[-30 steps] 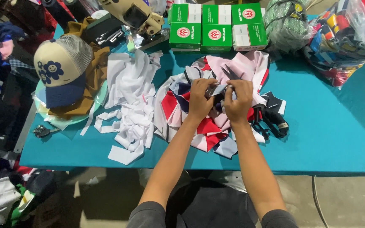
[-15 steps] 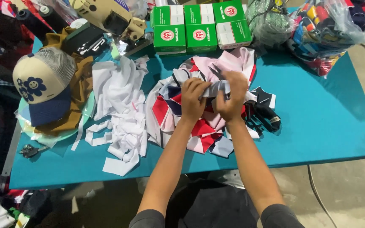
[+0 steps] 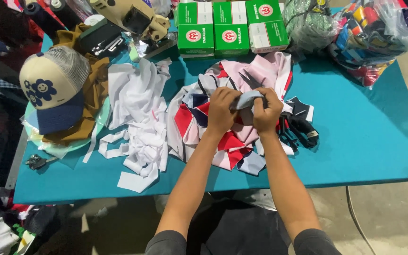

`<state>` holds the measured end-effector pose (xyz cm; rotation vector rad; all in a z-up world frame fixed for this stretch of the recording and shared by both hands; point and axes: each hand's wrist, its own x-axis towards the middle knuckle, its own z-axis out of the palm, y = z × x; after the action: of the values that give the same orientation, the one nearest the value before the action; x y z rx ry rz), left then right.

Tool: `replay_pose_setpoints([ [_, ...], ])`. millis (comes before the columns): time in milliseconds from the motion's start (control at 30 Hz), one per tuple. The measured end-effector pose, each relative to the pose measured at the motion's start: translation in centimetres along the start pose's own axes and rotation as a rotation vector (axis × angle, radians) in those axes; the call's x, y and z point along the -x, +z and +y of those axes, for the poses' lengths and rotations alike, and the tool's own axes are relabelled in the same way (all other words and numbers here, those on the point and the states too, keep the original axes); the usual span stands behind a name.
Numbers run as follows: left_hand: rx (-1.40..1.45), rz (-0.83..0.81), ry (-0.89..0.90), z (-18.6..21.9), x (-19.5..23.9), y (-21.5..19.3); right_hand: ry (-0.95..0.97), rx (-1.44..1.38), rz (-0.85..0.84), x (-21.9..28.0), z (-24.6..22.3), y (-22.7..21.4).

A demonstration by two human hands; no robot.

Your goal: Trimming and cutting small fabric scraps using scissors on a work table

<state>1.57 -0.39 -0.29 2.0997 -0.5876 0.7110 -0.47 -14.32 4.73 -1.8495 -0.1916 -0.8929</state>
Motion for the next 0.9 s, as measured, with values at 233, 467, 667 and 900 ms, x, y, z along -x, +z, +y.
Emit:
replay_pose_setpoints([
  [233,0.178,0.370,-0.219,2.1,-1.7,-2.4,0.160,-0.111,-0.013,0.7,2.6,-0.6],
  [467,0.193,0.476,-0.293,2.3,-1.6,-3.1,0.243,-0.149,0.162,1.1,5.5,-1.3],
  [667,0.247,0.520,-0.353,0.1,-0.8,-2.5,0.057,-0.015,0.241,-0.1,2.3,-1.1],
  [900,0.215,0.371,-0.105,0.4,-1.1,-1.5,-0.216,0.227,0.114,0.0,1.2,0.2],
])
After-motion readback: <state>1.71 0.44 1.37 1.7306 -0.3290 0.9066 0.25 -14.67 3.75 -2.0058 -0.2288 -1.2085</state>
